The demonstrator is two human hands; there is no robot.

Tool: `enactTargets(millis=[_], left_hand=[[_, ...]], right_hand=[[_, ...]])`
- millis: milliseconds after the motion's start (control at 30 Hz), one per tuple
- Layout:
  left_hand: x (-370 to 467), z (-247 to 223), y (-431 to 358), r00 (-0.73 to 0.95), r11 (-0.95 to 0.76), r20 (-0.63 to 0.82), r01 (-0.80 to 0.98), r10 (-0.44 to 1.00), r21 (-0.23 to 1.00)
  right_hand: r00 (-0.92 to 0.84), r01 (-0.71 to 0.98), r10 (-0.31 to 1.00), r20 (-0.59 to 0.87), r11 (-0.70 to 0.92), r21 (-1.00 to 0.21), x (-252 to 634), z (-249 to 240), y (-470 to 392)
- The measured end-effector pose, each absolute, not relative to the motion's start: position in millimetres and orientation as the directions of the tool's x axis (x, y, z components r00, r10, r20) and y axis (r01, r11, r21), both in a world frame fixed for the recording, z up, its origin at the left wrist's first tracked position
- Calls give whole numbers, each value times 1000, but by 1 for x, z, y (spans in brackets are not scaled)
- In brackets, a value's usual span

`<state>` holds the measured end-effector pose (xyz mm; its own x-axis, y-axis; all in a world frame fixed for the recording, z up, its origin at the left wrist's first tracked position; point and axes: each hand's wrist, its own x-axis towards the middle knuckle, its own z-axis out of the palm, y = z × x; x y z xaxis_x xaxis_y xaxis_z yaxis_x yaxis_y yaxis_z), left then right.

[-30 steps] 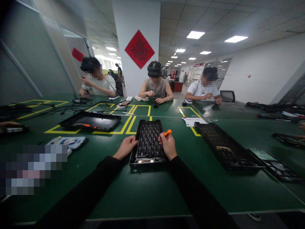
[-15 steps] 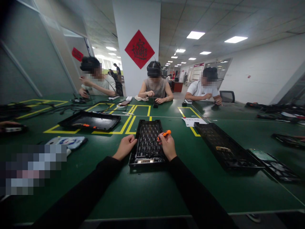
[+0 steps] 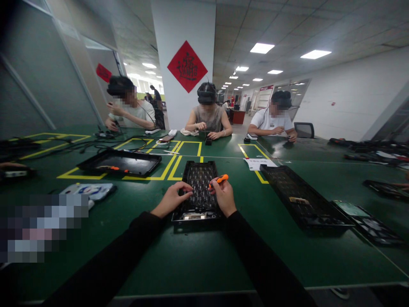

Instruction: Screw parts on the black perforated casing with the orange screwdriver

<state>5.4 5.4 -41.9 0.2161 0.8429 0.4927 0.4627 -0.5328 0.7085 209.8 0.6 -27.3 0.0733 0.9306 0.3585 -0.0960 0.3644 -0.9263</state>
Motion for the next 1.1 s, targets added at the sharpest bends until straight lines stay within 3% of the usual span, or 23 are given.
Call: enactTargets(millis=[300, 667, 900, 1100], left_hand=[[6, -41, 1, 186, -526, 499, 442, 846, 727], [6, -40, 2, 229, -556, 512, 455, 828, 695], [5, -43, 5, 230, -551, 508, 473, 830, 687], [5, -44, 4, 226, -556, 515, 467, 827, 688]], right_hand=[[-5, 3, 948, 318, 318, -948, 208, -30, 3], [110, -190, 948, 298, 314, -930, 214, -27, 5], [-12, -81, 942, 334, 332, -940, 211, -28, 2], [-18, -67, 944, 328, 326, -943, 210, -29, 2]])
